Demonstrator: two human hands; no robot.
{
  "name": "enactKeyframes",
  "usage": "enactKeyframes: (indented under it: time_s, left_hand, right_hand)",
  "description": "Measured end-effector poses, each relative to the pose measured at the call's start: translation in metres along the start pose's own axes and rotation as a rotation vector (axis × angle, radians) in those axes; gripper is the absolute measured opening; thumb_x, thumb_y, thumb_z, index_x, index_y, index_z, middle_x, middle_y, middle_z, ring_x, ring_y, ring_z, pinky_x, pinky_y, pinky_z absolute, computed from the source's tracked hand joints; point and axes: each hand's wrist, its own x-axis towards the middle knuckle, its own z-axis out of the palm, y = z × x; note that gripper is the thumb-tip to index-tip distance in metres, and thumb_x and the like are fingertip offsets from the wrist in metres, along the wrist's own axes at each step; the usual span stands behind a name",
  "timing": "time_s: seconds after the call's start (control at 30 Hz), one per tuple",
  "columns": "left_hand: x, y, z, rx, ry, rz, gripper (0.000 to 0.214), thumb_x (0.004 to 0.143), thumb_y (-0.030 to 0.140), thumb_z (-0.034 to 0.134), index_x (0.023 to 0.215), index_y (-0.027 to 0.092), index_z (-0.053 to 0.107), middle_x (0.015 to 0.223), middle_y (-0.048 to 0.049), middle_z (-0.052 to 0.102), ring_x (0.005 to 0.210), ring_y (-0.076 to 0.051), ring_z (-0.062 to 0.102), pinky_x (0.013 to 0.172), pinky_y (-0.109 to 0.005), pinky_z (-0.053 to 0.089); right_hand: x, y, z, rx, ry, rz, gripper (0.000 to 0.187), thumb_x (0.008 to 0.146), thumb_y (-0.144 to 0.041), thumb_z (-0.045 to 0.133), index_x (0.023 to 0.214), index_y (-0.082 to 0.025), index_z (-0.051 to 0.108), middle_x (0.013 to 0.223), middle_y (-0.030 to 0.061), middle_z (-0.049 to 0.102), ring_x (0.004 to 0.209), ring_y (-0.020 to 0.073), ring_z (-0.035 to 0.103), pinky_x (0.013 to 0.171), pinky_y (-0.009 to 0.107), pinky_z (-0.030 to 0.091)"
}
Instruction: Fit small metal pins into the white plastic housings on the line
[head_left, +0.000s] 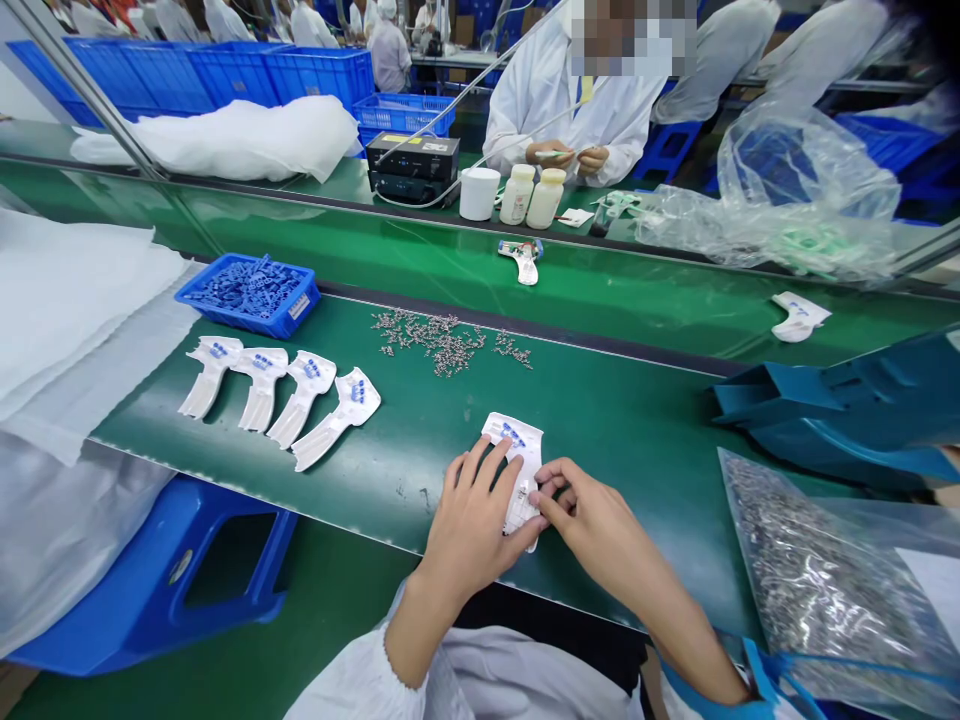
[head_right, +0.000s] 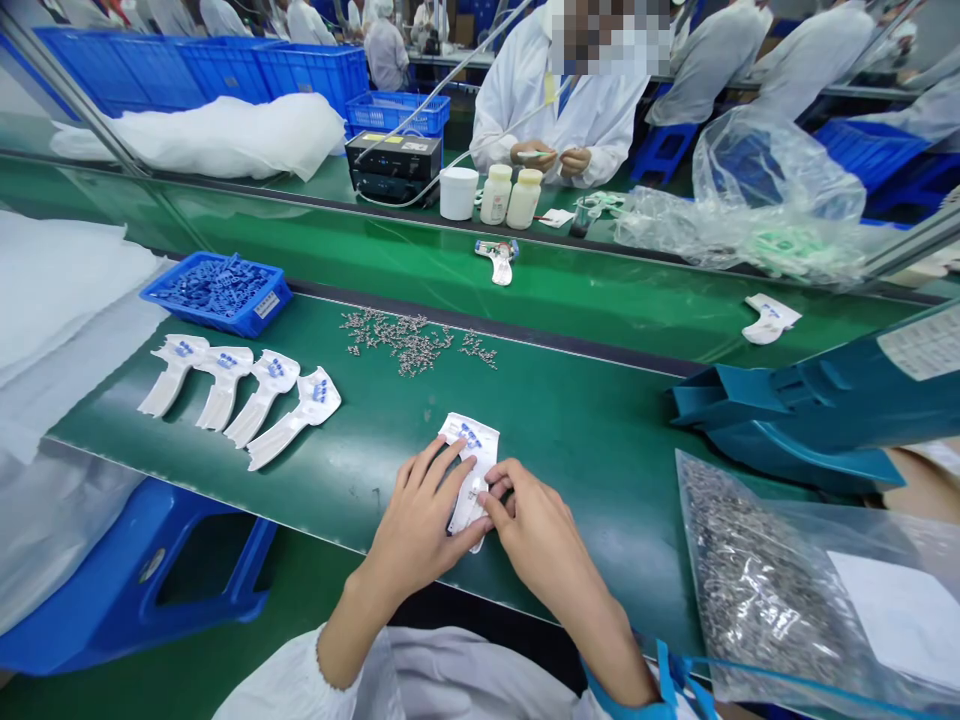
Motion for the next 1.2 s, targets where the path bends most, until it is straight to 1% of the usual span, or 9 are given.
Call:
enactKeyframes:
  time_s: [0.2,0.3,0.43,0.6,0.73,0.87,0.97,1.1,1.2]
  left_hand:
    - [0.003,-0.001,0.001,0.014,0.007,-0.008,0.053,0.092,0.044,0.061,0.137,0.018,0.048,0.152,-0.0138,0.042,0.142,-0.034,0.034,0.106,-0.052,0.037]
    - [0.001,-0.003,0.002,0.024,0.01,-0.007,0.055,0.091,0.043,0.063,0.138,0.017,0.047,0.152,-0.0146,0.042,0.142,-0.035,0.033,0.106,-0.053,0.038]
    - [-0.003,-0.006,0.002,0.0,0.039,0.0,0.057,0.093,0.041,0.06,0.143,0.018,0.042,0.154,-0.0141,0.038,0.145,-0.033,0.029,0.109,-0.051,0.038]
    - [-0.006,-0.003,-0.003,-0.039,0.044,-0.022,0.057,0.096,0.041,0.056,0.146,0.019,0.038,0.159,-0.0101,0.032,0.149,-0.031,0.02,0.112,-0.051,0.036]
    - [-0.011,-0.003,-0.012,-0.043,0.169,-0.072,0.055,0.097,0.034,0.054,0.147,0.023,0.036,0.16,-0.008,0.029,0.149,-0.029,0.019,0.112,-0.05,0.038]
    - [-0.02,-0.038,-0.032,0.106,0.473,-0.291,0.046,0.097,0.021,0.047,0.142,0.027,0.042,0.155,-0.0088,0.037,0.147,-0.032,0.024,0.109,-0.056,0.036]
    - [-0.03,-0.084,-0.049,0.3,0.615,-0.385,0.04,0.095,0.024,0.05,0.135,0.025,0.05,0.145,-0.0115,0.05,0.141,-0.036,0.033,0.105,-0.059,0.036]
    - [-0.047,-0.131,-0.059,0.497,0.635,-0.499,0.03,0.092,0.029,0.053,0.121,0.028,0.062,0.134,-0.0091,0.061,0.135,-0.04,0.041,0.102,-0.064,0.033]
    - [-0.056,-0.136,-0.056,0.533,0.604,-0.493,0.026,0.091,0.028,0.054,0.114,0.031,0.065,0.126,-0.0052,0.067,0.13,-0.041,0.046,0.102,-0.065,0.031]
  right_hand:
    - [0.011,0.005,0.0,0.198,-0.048,-0.002,0.019,0.085,-0.035,0.059,0.095,-0.025,0.046,0.086,-0.0021,0.062,0.062,0.0147,0.061,0.062,0.03,0.049]
    - [0.011,0.006,0.003,0.456,-0.045,0.075,0.036,0.079,-0.043,0.067,0.101,-0.023,0.048,0.08,-0.0023,0.061,0.064,0.016,0.064,0.063,0.032,0.055]
    - [0.006,0.006,0.01,0.731,0.0,0.16,0.062,0.073,-0.053,0.073,0.119,-0.018,0.05,0.081,0.002,0.066,0.078,0.0211,0.068,0.076,0.037,0.058]
    - [0.007,-0.001,0.018,0.578,-0.042,0.086,0.049,0.072,-0.058,0.073,0.097,-0.015,0.066,0.082,0.0077,0.071,0.074,0.0243,0.069,0.071,0.035,0.056]
    - [0.018,-0.011,0.005,0.663,-0.142,0.054,0.051,0.071,-0.06,0.074,0.098,-0.017,0.07,0.095,0.011,0.074,0.086,0.0277,0.071,0.08,0.038,0.058]
    - [0.067,-0.022,-0.026,0.719,-0.194,0.016,0.042,0.076,-0.054,0.074,0.093,-0.016,0.073,0.093,0.0103,0.075,0.087,0.025,0.072,0.086,0.039,0.059]
    - [0.133,-0.032,-0.054,0.613,-0.035,-0.14,0.034,0.081,-0.048,0.07,0.084,-0.015,0.074,0.09,0.0119,0.075,0.086,0.0244,0.072,0.086,0.038,0.059]
    - [0.213,-0.042,-0.088,0.496,0.174,-0.216,0.028,0.086,-0.038,0.063,0.091,-0.012,0.073,0.09,0.0142,0.074,0.091,0.0255,0.071,0.087,0.039,0.058]
    - [0.23,-0.035,-0.095,0.324,0.276,-0.258,0.024,0.088,-0.027,0.058,0.1,-0.013,0.073,0.095,0.0132,0.074,0.099,0.0266,0.068,0.094,0.043,0.053]
